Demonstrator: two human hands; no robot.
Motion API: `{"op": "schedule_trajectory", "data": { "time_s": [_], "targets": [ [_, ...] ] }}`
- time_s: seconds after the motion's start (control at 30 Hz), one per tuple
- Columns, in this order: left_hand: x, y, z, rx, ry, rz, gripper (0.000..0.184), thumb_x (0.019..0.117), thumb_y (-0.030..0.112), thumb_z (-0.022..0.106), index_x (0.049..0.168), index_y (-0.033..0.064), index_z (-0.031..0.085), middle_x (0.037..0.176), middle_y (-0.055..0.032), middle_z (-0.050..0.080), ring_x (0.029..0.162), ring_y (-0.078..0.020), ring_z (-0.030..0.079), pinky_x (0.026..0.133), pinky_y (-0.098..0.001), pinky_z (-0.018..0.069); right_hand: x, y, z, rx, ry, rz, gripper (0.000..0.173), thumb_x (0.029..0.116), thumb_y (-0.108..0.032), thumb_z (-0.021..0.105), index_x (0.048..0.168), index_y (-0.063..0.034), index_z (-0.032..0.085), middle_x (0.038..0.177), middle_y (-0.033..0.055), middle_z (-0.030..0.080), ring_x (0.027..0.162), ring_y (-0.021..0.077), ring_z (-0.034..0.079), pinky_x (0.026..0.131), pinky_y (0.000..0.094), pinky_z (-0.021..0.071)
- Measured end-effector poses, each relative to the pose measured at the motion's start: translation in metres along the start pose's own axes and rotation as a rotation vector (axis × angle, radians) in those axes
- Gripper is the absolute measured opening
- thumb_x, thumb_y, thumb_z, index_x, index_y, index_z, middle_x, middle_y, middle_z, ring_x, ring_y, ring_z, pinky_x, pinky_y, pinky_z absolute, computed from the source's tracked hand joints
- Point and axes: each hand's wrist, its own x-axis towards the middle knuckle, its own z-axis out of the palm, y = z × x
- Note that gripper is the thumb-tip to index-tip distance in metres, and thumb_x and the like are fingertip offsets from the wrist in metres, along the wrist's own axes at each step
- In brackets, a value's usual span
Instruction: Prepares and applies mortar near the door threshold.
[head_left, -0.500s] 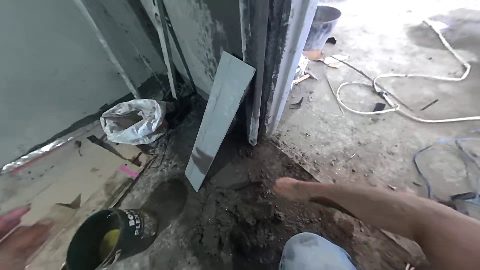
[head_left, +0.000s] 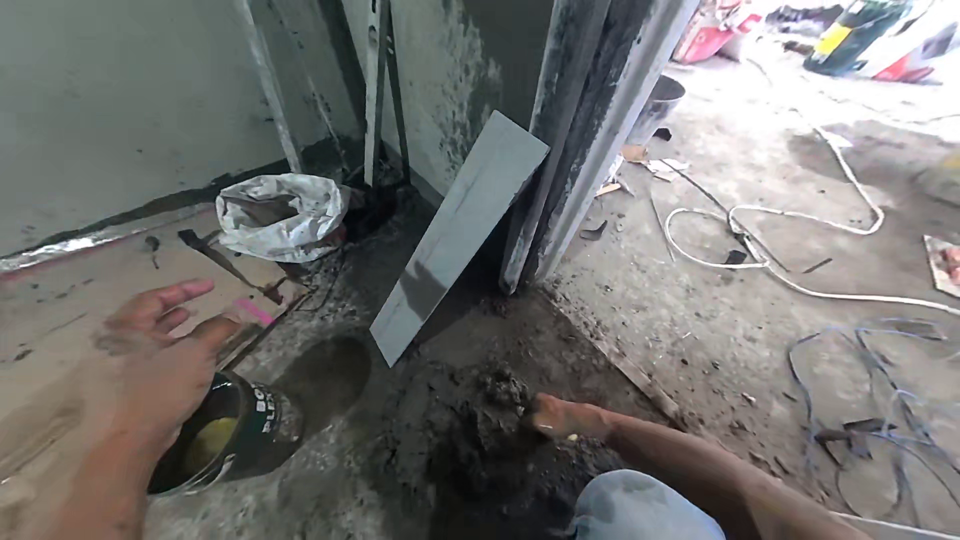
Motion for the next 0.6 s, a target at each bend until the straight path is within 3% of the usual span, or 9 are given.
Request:
{"op": "schedule_trajectory", "data": {
  "time_s": [0.07, 0.1, 0.13, 0.23, 0.33, 0.4, 0.47, 0.5, 0.6],
  "targets": [
    [0.001, -0.011, -0.008, 0.051, 0.002, 0.01, 0.045, 0.0934, 0.014, 0.071, 0.137, 0.0145, 0.059, 0.145, -0.0166, 0.053, 0.126, -0.0368, 0.054, 0.098, -0.0609, 0.0452, -0.02, -0.005, 0.005, 0.176, -0.02, -0.056, 0.034, 0.104, -0.037, 0.053, 0.101, -0.0055, 0.067, 0.073, 0.0062, 0.06, 0.058, 0.0168, 0.056, 0.055, 0.0373, 0.0495],
    [0.003, -0.016, -0.011, 0.064, 0.007, 0.018, 0.045, 0.0936, 0.014, 0.071, 0.137, 0.0141, 0.059, 0.144, -0.0191, 0.053, 0.126, -0.0392, 0.053, 0.098, -0.0624, 0.0444, -0.035, -0.005, 0.005, 0.258, -0.011, -0.057, 0.038, 0.106, -0.04, 0.048, 0.101, -0.0078, 0.067, 0.069, 0.0023, 0.058, 0.053, 0.013, 0.053, 0.051, 0.0326, 0.0479],
    [0.004, -0.02, -0.013, 0.059, 0.013, 0.019, 0.045, 0.0938, 0.013, 0.07, 0.137, 0.0124, 0.058, 0.144, -0.0222, 0.051, 0.125, -0.0412, 0.052, 0.098, -0.0635, 0.0428, -0.051, -0.004, 0.008, 0.258, 0.043, -0.049, 0.042, 0.1066, -0.044, 0.044, 0.101, -0.0092, 0.067, 0.071, 0.0019, 0.059, 0.055, 0.013, 0.055, 0.053, 0.033, 0.049],
    [0.014, -0.03, -0.013, 0.037, 0.035, 0.019, 0.045, 0.0936, 0.014, 0.069, 0.137, 0.0126, 0.056, 0.143, -0.0239, 0.049, 0.125, -0.0422, 0.051, 0.097, -0.0642, 0.042, -0.091, -0.012, 0.026, -0.145, 0.343, 0.06, 0.047, 0.104, -0.044, 0.043, 0.115, -0.0066, 0.069, 0.099, 0.0183, 0.072, 0.093, 0.0349, 0.071, 0.084, 0.0578, 0.0557],
    [0.025, -0.035, -0.002, -0.01, 0.033, 0.066, 0.044, 0.0914, 0.013, 0.07, 0.134, 0.0131, 0.058, 0.141, -0.0219, 0.052, 0.123, -0.041, 0.053, 0.096, -0.0645, 0.0431, -0.114, -0.033, 0.045, -0.449, 0.409, 0.289, 0.058, 0.1064, -0.051, 0.043, 0.146, -0.0105, 0.054, 0.141, 0.0173, 0.063, 0.123, 0.0397, 0.064, 0.101, 0.0607, 0.0506],
    [0.034, -0.046, 0.006, 0.015, -0.002, 0.075, 0.044, 0.0912, 0.017, 0.07, 0.134, 0.0187, 0.058, 0.142, -0.019, 0.052, 0.123, -0.0407, 0.053, 0.094, -0.0663, 0.0454, -0.122, -0.028, 0.052, -0.444, 0.411, 0.304, 0.058, 0.1066, -0.054, 0.042, 0.141, -0.0104, 0.057, 0.135, 0.0174, 0.066, 0.119, 0.0395, 0.066, 0.098, 0.0608, 0.0522],
    [0.042, -0.054, 0.01, 0.042, -0.013, 0.1, 0.044, 0.0908, 0.021, 0.072, 0.133, 0.0213, 0.06, 0.143, -0.02, 0.051, 0.126, -0.0432, 0.052, 0.095, -0.0692, 0.0436, -0.116, 0.007, 0.065, -0.302, 0.563, 0.2, 0.053, 0.104, -0.055, 0.044, 0.118, -0.0101, 0.069, 0.099, 0.0177, 0.075, 0.094, 0.0375, 0.074, 0.081, 0.0596, 0.0578],
    [0.042, -0.055, 0.011, 0.055, -0.008, 0.11, 0.043, 0.0895, 0.022, 0.072, 0.132, 0.0218, 0.061, 0.142, -0.0202, 0.052, 0.125, -0.0431, 0.053, 0.094, -0.0688, 0.0443, -0.115, 0.018, 0.068, -0.19, 0.563, 0.191, 0.05, 0.1049, -0.051, 0.044, 0.111, -0.0087, 0.07, 0.093, 0.018, 0.074, 0.091, 0.0366, 0.074, 0.081, 0.0593, 0.0576],
    [0.04, -0.051, 0.01, 0.078, -0.027, 0.069, 0.043, 0.093, 0.023, 0.07, 0.135, 0.0217, 0.059, 0.143, -0.0207, 0.05, 0.124, -0.0442, 0.053, 0.093, -0.069, 0.0449, -0.093, 0.018, 0.054, 0.091, 0.331, 0.385, 0.063, 0.1096, -0.053, 0.036, 0.118, -0.0006, 0.071, 0.116, 0.0246, 0.071, 0.115, 0.038, 0.067, 0.101, 0.0606, 0.0484]
  ]
}}
